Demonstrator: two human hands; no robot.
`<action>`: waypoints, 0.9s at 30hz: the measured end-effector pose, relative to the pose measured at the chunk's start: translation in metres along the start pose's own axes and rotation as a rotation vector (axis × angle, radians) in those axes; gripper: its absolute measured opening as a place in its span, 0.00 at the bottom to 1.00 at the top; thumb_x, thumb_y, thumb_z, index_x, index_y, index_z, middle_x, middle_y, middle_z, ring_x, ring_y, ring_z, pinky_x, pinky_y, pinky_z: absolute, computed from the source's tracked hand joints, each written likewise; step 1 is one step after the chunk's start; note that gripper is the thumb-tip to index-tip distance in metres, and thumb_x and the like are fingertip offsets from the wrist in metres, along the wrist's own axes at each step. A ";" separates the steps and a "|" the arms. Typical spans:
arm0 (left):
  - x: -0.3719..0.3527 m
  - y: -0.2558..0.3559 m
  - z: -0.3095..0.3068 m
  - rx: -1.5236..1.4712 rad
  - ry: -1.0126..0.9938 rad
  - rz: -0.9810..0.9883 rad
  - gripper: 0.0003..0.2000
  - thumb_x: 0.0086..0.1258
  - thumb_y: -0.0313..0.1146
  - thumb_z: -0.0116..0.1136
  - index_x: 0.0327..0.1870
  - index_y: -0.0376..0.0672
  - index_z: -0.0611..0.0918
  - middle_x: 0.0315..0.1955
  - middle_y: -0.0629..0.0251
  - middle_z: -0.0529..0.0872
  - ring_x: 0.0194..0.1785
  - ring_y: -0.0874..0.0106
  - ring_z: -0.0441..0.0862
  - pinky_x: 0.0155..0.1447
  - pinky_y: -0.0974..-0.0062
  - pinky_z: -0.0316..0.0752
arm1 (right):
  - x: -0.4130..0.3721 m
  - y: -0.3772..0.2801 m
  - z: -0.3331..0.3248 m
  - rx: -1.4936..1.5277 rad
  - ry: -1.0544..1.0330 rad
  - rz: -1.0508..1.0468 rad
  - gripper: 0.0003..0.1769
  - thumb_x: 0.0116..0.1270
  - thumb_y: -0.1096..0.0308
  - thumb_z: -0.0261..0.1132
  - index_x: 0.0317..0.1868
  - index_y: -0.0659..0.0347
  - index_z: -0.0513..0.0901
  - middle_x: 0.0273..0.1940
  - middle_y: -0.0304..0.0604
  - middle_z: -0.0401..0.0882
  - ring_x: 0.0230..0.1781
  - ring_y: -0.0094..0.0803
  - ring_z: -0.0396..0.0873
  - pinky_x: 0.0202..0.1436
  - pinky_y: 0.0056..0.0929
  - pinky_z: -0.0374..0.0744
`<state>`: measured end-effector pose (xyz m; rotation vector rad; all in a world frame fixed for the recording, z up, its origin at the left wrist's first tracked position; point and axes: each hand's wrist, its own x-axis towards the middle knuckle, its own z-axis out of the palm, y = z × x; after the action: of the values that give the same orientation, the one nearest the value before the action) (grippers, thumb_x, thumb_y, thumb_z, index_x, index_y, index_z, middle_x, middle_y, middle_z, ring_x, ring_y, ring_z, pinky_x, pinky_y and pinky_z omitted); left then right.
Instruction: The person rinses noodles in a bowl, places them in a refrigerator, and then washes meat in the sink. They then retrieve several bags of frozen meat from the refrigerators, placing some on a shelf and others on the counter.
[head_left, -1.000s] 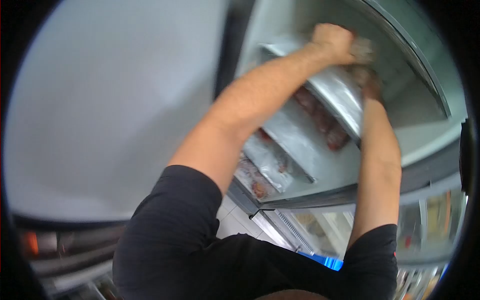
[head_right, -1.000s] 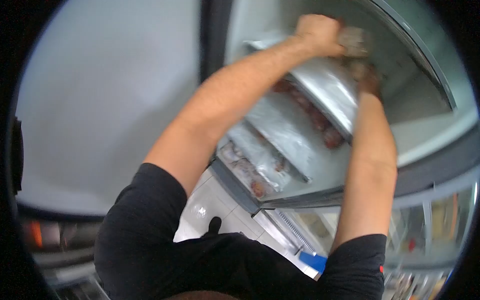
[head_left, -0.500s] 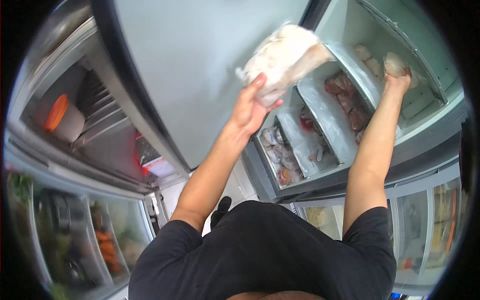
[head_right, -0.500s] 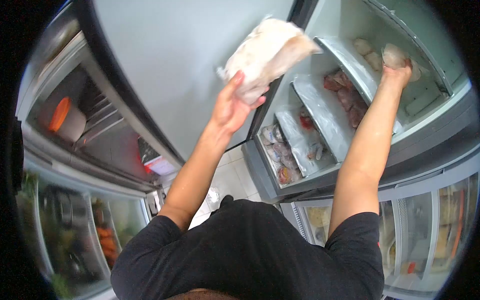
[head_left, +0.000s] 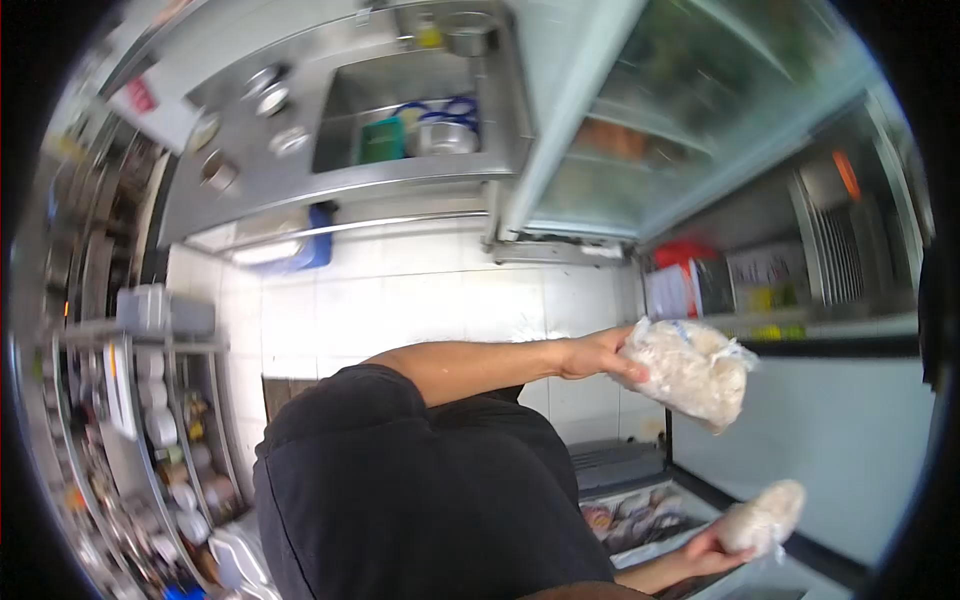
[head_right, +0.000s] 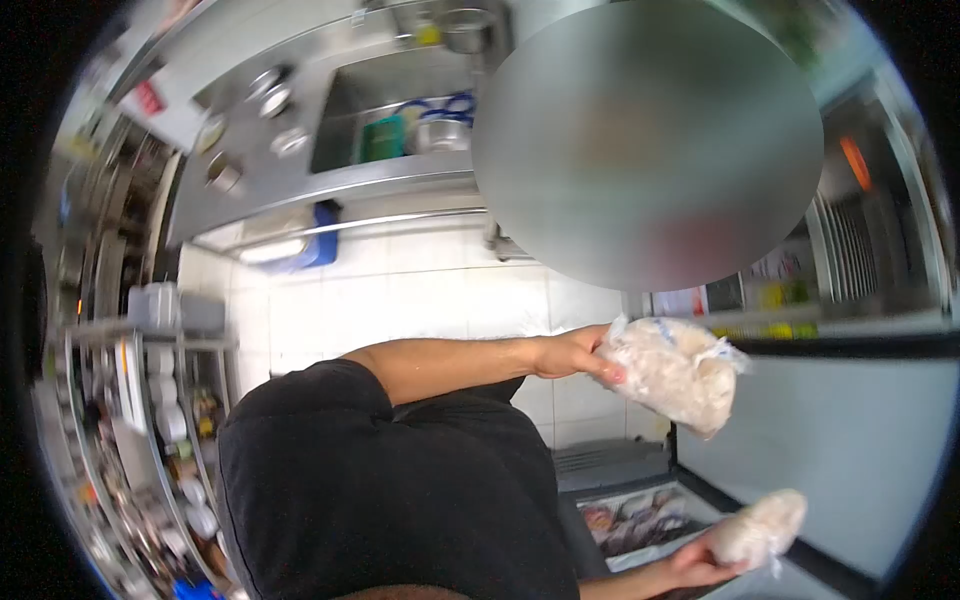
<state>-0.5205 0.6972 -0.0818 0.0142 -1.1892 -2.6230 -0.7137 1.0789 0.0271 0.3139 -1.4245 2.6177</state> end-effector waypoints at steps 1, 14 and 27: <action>-0.022 0.014 -0.014 0.011 0.073 0.013 0.38 0.67 0.39 0.74 0.76 0.42 0.66 0.64 0.61 0.80 0.65 0.68 0.79 0.65 0.66 0.79 | -0.016 0.031 0.004 0.051 -0.045 0.149 0.38 0.73 0.49 0.66 0.74 0.64 0.68 0.70 0.55 0.73 0.69 0.52 0.76 0.73 0.52 0.76; -0.407 0.124 -0.203 0.041 1.068 0.367 0.32 0.66 0.31 0.75 0.69 0.37 0.73 0.60 0.61 0.84 0.62 0.71 0.81 0.69 0.71 0.75 | -0.344 0.272 0.250 -0.157 -0.744 1.154 0.39 0.77 0.52 0.64 0.80 0.60 0.61 0.74 0.47 0.70 0.74 0.43 0.70 0.76 0.48 0.72; -0.638 0.303 -0.456 0.241 1.760 0.662 0.30 0.67 0.37 0.76 0.65 0.33 0.74 0.57 0.56 0.84 0.58 0.68 0.82 0.63 0.70 0.75 | -0.767 0.477 0.626 -0.166 -1.247 1.463 0.37 0.68 0.53 0.75 0.69 0.66 0.72 0.62 0.46 0.81 0.62 0.39 0.82 0.62 0.41 0.83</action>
<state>0.2182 0.3224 -0.2233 1.3252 -0.5356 -1.0121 -0.0084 0.2739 -0.2215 1.6063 -3.1560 3.2790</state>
